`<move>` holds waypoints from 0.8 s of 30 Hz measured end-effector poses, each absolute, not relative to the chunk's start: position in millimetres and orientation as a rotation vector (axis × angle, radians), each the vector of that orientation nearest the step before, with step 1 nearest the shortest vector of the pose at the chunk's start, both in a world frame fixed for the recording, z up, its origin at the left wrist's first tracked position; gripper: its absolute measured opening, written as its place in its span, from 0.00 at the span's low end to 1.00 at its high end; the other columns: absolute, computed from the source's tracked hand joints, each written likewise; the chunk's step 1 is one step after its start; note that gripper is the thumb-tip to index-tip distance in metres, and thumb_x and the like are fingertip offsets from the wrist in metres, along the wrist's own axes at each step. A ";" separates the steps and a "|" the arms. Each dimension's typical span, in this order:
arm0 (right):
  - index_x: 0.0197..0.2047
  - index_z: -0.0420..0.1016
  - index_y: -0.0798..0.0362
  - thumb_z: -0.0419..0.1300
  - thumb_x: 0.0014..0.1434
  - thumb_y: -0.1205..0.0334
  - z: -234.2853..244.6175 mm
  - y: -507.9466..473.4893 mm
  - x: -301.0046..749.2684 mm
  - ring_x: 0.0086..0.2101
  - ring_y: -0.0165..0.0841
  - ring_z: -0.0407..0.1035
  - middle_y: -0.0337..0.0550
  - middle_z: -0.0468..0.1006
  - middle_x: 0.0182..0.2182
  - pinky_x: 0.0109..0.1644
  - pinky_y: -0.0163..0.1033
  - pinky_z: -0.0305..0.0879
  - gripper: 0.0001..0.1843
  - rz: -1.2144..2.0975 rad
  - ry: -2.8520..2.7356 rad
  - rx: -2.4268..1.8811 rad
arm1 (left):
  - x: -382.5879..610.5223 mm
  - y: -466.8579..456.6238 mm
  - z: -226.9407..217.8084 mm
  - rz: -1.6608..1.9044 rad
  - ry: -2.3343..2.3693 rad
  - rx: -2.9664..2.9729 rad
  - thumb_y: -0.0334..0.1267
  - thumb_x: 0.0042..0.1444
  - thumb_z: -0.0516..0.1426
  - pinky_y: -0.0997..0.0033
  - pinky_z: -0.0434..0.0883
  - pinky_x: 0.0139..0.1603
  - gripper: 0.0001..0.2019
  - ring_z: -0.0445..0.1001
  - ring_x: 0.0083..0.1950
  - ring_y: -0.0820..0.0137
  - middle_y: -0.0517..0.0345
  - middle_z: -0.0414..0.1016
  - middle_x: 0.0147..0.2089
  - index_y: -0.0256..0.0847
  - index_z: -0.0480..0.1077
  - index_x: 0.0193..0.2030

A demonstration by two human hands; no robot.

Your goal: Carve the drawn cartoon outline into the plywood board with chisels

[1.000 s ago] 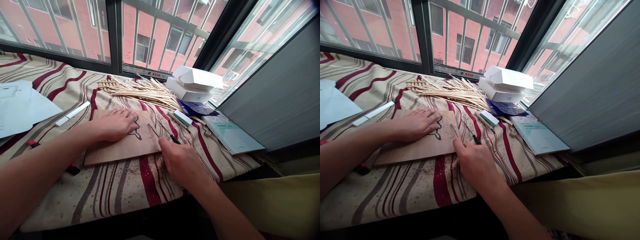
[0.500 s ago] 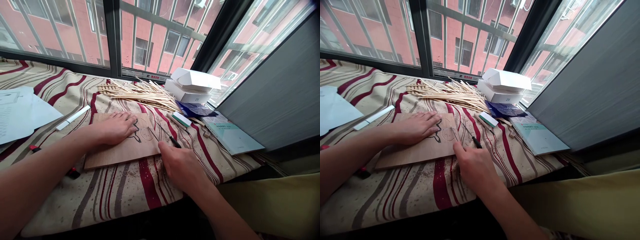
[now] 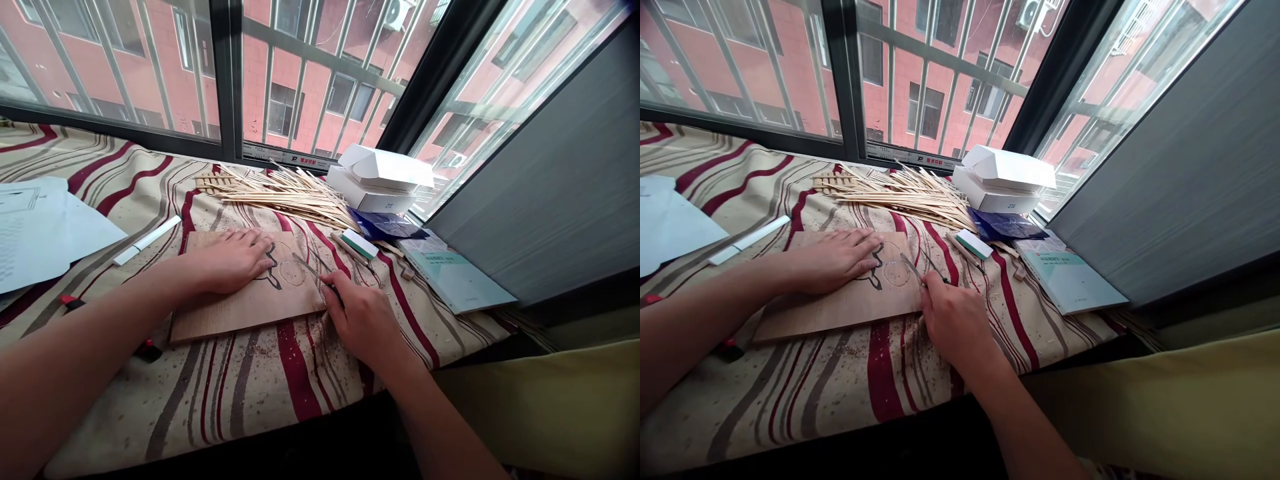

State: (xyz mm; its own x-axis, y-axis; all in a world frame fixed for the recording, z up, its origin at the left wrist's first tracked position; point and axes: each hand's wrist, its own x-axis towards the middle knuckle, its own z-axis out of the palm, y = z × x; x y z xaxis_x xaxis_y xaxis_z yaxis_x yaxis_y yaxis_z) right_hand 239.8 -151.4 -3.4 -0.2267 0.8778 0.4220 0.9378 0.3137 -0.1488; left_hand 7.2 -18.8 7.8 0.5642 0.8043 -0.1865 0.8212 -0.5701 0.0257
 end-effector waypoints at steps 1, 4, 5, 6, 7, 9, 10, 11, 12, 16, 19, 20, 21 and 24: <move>0.48 0.79 0.56 0.52 0.75 0.64 -4.3 -151.0 239.7 0.25 0.40 0.78 0.41 0.84 0.27 0.31 0.41 0.54 0.14 -0.214 -2.156 -1.590 | 7.0 -18.7 7.8 -0.236 1.397 2.676 0.51 0.78 0.42 0.41 0.49 0.80 0.32 0.53 0.82 0.43 0.34 0.51 0.83 0.36 0.53 0.82; 0.45 0.80 0.56 0.53 0.75 0.63 -5.8 -150.2 240.6 0.22 0.39 0.75 0.39 0.81 0.23 0.28 0.40 0.51 0.14 -0.292 -2.151 -1.568 | 6.7 -18.1 7.1 -0.253 1.402 2.674 0.52 0.78 0.41 0.42 0.49 0.80 0.33 0.53 0.82 0.43 0.35 0.50 0.83 0.37 0.52 0.82; 0.45 0.81 0.56 0.55 0.74 0.62 -5.7 -150.1 241.5 0.22 0.39 0.75 0.40 0.81 0.23 0.28 0.39 0.51 0.13 -0.306 -2.156 -1.573 | 6.6 -17.8 6.7 -0.261 1.401 2.680 0.52 0.78 0.41 0.43 0.49 0.80 0.33 0.53 0.82 0.43 0.35 0.49 0.84 0.37 0.51 0.83; 0.46 0.81 0.55 0.57 0.74 0.61 -5.3 -150.0 242.6 0.24 0.39 0.76 0.40 0.82 0.25 0.29 0.39 0.52 0.12 -0.308 -2.169 -1.584 | 6.6 -17.6 6.3 -0.263 1.398 2.689 0.52 0.78 0.40 0.44 0.49 0.80 0.33 0.53 0.82 0.43 0.35 0.49 0.84 0.36 0.51 0.83; 0.47 0.82 0.55 0.59 0.73 0.62 -4.8 -150.0 243.8 0.25 0.39 0.77 0.41 0.83 0.26 0.30 0.39 0.53 0.10 -0.300 -2.185 -1.597 | 6.7 -17.4 6.1 -0.261 1.394 2.696 0.52 0.78 0.41 0.44 0.50 0.80 0.33 0.53 0.82 0.43 0.34 0.49 0.84 0.36 0.51 0.83; 0.50 0.82 0.56 0.60 0.72 0.63 -4.4 -150.5 246.4 0.27 0.39 0.78 0.42 0.86 0.31 0.31 0.40 0.55 0.10 -0.284 -2.212 -1.618 | 6.8 -17.3 6.1 -0.242 1.388 2.702 0.52 0.78 0.41 0.44 0.50 0.80 0.33 0.54 0.82 0.43 0.34 0.51 0.83 0.36 0.52 0.82; 0.51 0.83 0.56 0.59 0.72 0.65 -4.6 -151.0 247.6 0.28 0.38 0.78 0.43 0.87 0.33 0.31 0.40 0.55 0.12 -0.289 -2.221 -1.619 | 6.8 -17.3 6.3 -0.228 1.388 2.701 0.52 0.78 0.42 0.44 0.51 0.80 0.33 0.54 0.81 0.43 0.34 0.52 0.83 0.36 0.53 0.82; 0.54 0.83 0.56 0.57 0.73 0.66 -5.3 -151.8 248.5 0.28 0.37 0.78 0.43 0.87 0.34 0.31 0.40 0.55 0.14 -0.311 -2.232 -1.613 | 6.8 -17.3 6.5 -0.217 1.390 2.697 0.52 0.78 0.42 0.44 0.51 0.79 0.33 0.55 0.81 0.43 0.34 0.53 0.82 0.36 0.53 0.82; 0.57 0.83 0.56 0.56 0.73 0.67 -6.2 -152.8 249.2 0.27 0.37 0.77 0.43 0.87 0.33 0.31 0.41 0.54 0.17 -0.347 -2.251 -1.601 | 6.8 -17.3 6.7 -0.211 1.393 2.692 0.52 0.78 0.42 0.44 0.52 0.79 0.33 0.56 0.81 0.42 0.34 0.53 0.82 0.37 0.54 0.82; 0.65 0.81 0.57 0.55 0.72 0.69 -9.8 -157.7 249.8 0.23 0.35 0.73 0.39 0.82 0.26 0.28 0.43 0.52 0.23 -0.499 -2.346 -1.552 | 6.1 -17.0 6.1 -0.209 1.397 2.699 0.51 0.78 0.43 0.43 0.51 0.80 0.33 0.55 0.81 0.43 0.34 0.53 0.82 0.36 0.54 0.82; 0.64 0.81 0.58 0.55 0.72 0.68 -8.3 -160.1 248.4 0.23 0.35 0.72 0.39 0.81 0.25 0.28 0.43 0.52 0.23 -0.511 -2.372 -1.508 | 6.1 -17.7 5.7 -0.234 1.401 2.710 0.50 0.78 0.43 0.44 0.51 0.80 0.32 0.54 0.82 0.43 0.35 0.52 0.83 0.36 0.52 0.82; 0.64 0.82 0.59 0.54 0.72 0.68 -7.2 -160.3 247.8 0.23 0.35 0.73 0.39 0.82 0.26 0.28 0.43 0.53 0.23 -0.500 -2.378 -1.482 | 6.3 -18.1 6.0 -0.241 1.404 2.708 0.49 0.78 0.43 0.44 0.51 0.80 0.32 0.54 0.82 0.43 0.35 0.52 0.83 0.36 0.52 0.82; 0.63 0.83 0.61 0.54 0.72 0.69 -6.1 -160.3 247.1 0.24 0.35 0.73 0.40 0.83 0.27 0.28 0.43 0.54 0.23 -0.487 -2.382 -1.453 | 6.6 -18.6 6.4 -0.248 1.407 2.706 0.49 0.78 0.43 0.44 0.51 0.80 0.32 0.54 0.82 0.43 0.34 0.51 0.83 0.36 0.52 0.82; 0.60 0.83 0.64 0.52 0.72 0.70 -4.8 -159.0 245.0 0.24 0.36 0.75 0.42 0.84 0.28 0.29 0.44 0.57 0.22 -0.476 -2.369 -1.386 | 7.6 -19.8 8.1 -0.269 1.412 2.696 0.49 0.78 0.42 0.44 0.49 0.80 0.32 0.53 0.82 0.43 0.34 0.50 0.83 0.35 0.51 0.82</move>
